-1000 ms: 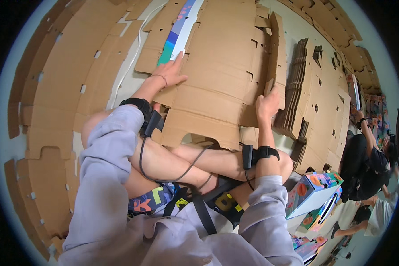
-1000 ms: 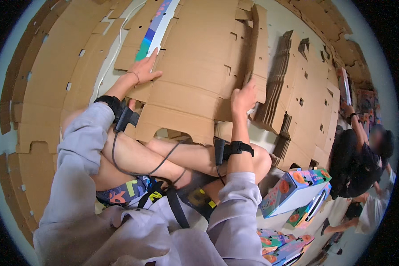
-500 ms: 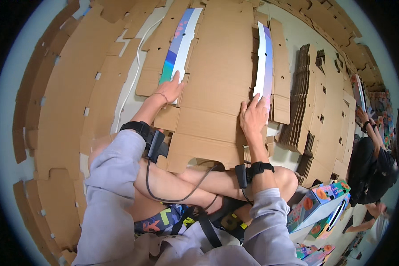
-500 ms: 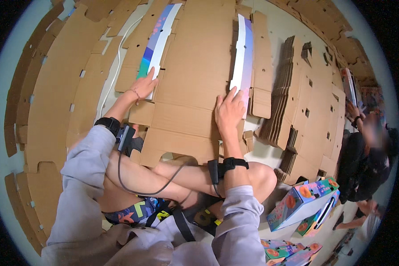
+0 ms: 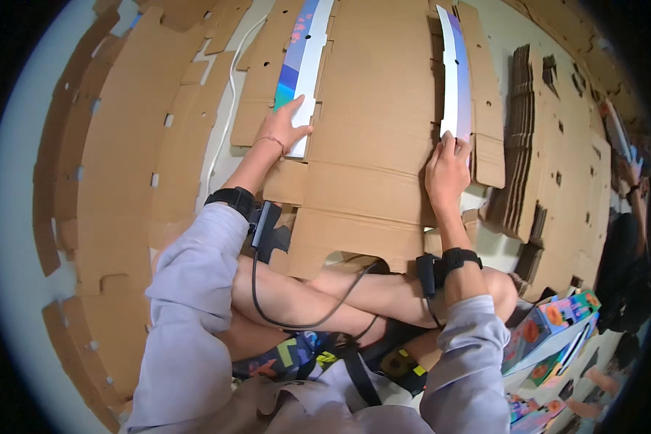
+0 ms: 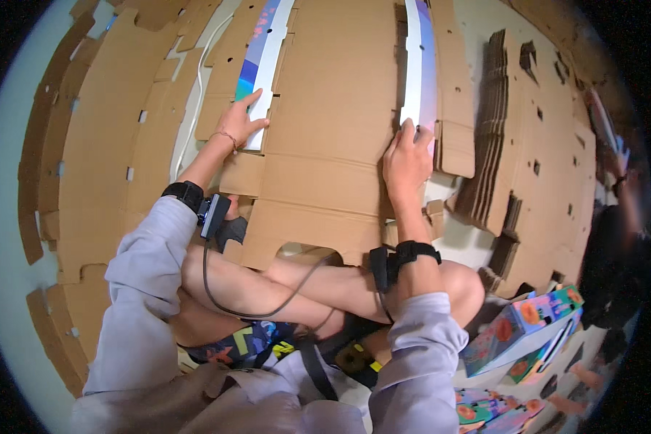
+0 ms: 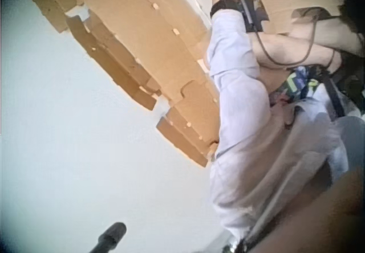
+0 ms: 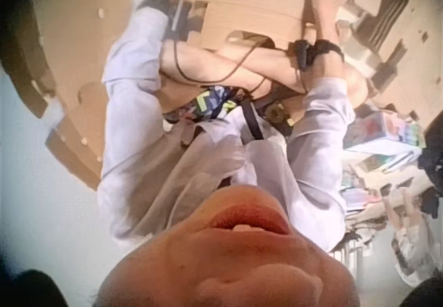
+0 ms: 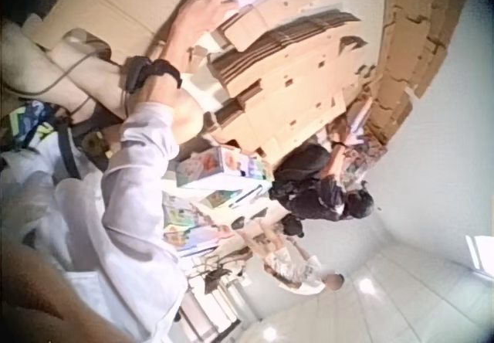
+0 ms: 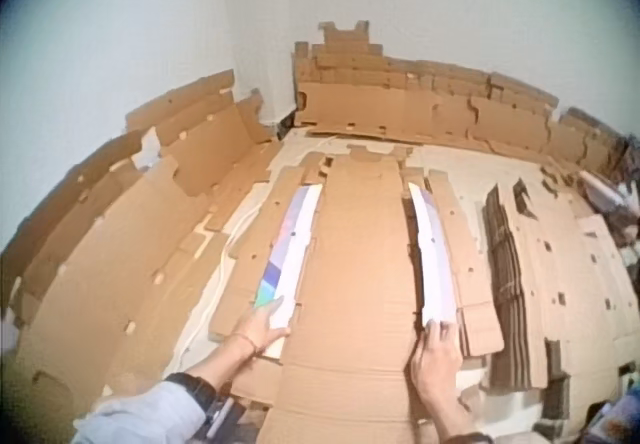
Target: The recorder is assembling and organizing cardboard components, likely for retail packaging.
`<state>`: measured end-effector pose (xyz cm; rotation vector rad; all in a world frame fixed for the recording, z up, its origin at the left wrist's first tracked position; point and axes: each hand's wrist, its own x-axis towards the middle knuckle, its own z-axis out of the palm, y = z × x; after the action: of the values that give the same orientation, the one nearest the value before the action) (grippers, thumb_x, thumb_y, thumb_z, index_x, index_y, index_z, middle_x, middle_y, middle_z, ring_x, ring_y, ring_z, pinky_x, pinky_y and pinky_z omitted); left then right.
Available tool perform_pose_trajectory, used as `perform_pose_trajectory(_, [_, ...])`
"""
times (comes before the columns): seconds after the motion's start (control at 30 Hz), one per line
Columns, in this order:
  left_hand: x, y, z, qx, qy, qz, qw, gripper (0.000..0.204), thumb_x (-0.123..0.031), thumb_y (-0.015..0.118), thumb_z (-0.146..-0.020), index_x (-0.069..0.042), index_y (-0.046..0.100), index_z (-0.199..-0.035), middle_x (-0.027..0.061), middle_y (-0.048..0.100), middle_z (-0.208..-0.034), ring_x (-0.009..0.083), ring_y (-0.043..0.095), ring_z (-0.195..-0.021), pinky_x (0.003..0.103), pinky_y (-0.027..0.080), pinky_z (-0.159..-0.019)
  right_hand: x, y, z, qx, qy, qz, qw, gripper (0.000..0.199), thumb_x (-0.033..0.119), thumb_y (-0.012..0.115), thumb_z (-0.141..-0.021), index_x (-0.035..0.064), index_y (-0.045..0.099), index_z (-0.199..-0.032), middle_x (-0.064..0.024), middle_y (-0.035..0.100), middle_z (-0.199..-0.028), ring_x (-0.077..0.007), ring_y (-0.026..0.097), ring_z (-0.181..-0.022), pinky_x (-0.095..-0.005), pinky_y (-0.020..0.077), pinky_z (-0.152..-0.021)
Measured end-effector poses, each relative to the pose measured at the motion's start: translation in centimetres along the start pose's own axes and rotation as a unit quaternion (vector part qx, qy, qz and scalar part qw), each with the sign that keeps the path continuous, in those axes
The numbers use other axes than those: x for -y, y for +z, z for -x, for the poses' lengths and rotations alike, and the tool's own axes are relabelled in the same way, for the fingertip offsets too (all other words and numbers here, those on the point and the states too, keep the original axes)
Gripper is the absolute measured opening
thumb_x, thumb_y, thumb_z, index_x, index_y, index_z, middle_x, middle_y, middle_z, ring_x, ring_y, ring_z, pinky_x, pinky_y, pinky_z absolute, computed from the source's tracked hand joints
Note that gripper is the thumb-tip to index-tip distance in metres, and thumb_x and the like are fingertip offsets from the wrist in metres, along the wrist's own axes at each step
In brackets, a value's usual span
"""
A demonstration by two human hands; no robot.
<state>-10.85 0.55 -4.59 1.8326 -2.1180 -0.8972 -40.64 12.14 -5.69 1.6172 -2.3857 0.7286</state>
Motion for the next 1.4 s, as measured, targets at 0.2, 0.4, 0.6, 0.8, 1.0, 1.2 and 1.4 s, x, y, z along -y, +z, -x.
perform_pose_trajectory(0.2, [-1.2, -1.5, -2.3, -0.018, 0.054, -0.139, 0.989, 0.057, -0.031, 0.076, -0.062, -0.006, 0.061, -0.111, 0.0202, 0.064, -0.095, 0.0332, 0.062, -0.089, 0.035, 0.048, -0.079, -0.8, 1.2, 0.6, -0.049, -0.013, 0.014, 0.999, 0.026, 0.019, 0.055, -0.083, 0.0140, 0.054, -0.108, -0.0117, 0.050, -0.106, -0.0305, 0.060, -0.072, -0.0400, 0.0484, -0.062])
perform_pose_trajectory(0.4, [-1.6, -0.6, -4.2, -0.049, 0.027, -0.140, 0.989, 0.039, -0.028, 0.075, -0.062, -0.001, 0.068, -0.091, 0.0186, 0.066, -0.079, 0.0286, 0.065, -0.075, 0.034, 0.050, -0.070, -1.1, 1.5, 1.0, -0.054, 0.004, -0.002, 0.999, 0.024, 0.021, 0.054, -0.083, 0.0138, 0.056, -0.107, -0.0095, 0.050, -0.108, -0.0300, 0.060, -0.077, -0.0386, 0.0483, -0.065])
perform_pose_trajectory(0.6, [-0.4, 0.2, -3.5, -0.128, 0.043, -0.091, 0.987, 0.043, -0.040, 0.073, -0.065, -0.007, 0.067, -0.093, 0.0169, 0.065, -0.086, 0.0313, 0.063, -0.083, 0.036, 0.049, -0.072, -0.8, 1.3, 0.5, -0.056, 0.016, -0.007, 0.998, 0.024, 0.021, 0.055, -0.083, 0.0139, 0.056, -0.105, -0.0092, 0.051, -0.108, -0.0298, 0.060, -0.078, -0.0398, 0.0481, -0.066])
perform_pose_trajectory(0.8, [1.4, 1.6, -5.5, -0.112, 0.032, -0.196, 0.974, 0.085, -0.045, 0.073, -0.064, -0.008, 0.038, -0.133, 0.0223, 0.045, -0.128, 0.0321, 0.049, -0.112, 0.037, 0.039, -0.093, -1.5, 1.4, 0.7, -0.077, -0.003, 0.011, 0.997, 0.023, 0.020, 0.055, -0.082, 0.0142, 0.057, -0.105, -0.0097, 0.052, -0.108, -0.0307, 0.060, -0.079, -0.0404, 0.0482, -0.066])
perform_pose_trajectory(1.0, [0.0, -1.1, -7.8, 0.033, 0.018, -0.168, 0.985, 0.097, -0.041, 0.076, -0.062, -0.010, 0.025, -0.139, 0.0217, 0.046, -0.127, 0.0324, 0.046, -0.117, 0.036, 0.038, -0.098, -0.4, 1.0, -0.1, -0.010, -0.002, -0.003, 1.000, 0.014, 0.020, 0.056, -0.082, 0.0113, 0.058, -0.093, -0.0103, 0.053, -0.097, -0.0309, 0.059, -0.078, -0.0405, 0.0488, -0.065])
perform_pose_trajectory(1.2, [-0.7, 0.3, -8.7, 0.052, -0.089, -0.237, 0.966, 0.098, -0.044, 0.078, -0.062, -0.029, 0.021, -0.140, 0.0174, 0.038, -0.132, 0.0355, 0.040, -0.121, 0.049, 0.039, -0.094, -4.5, 0.9, -5.1, 0.148, 0.030, -0.108, 0.983, 0.019, 0.023, 0.062, -0.079, 0.0054, 0.060, -0.086, -0.0168, 0.051, -0.092, -0.0347, 0.052, -0.090, -0.0414, 0.0434, -0.077])
perform_pose_trajectory(1.4, [-1.9, -2.1, -8.7, 0.060, -0.086, -0.258, 0.960, 0.116, -0.043, 0.082, -0.052, -0.022, 0.011, -0.142, 0.0201, 0.044, -0.130, 0.0313, 0.048, -0.115, 0.039, 0.040, -0.096, -5.3, 0.2, -8.3, 0.258, 0.103, -0.081, 0.957, 0.093, 0.043, 0.075, -0.065, 0.0024, 0.028, -0.134, -0.0335, 0.041, -0.121, -0.0404, 0.046, -0.113, -0.0419, 0.0411, -0.093])
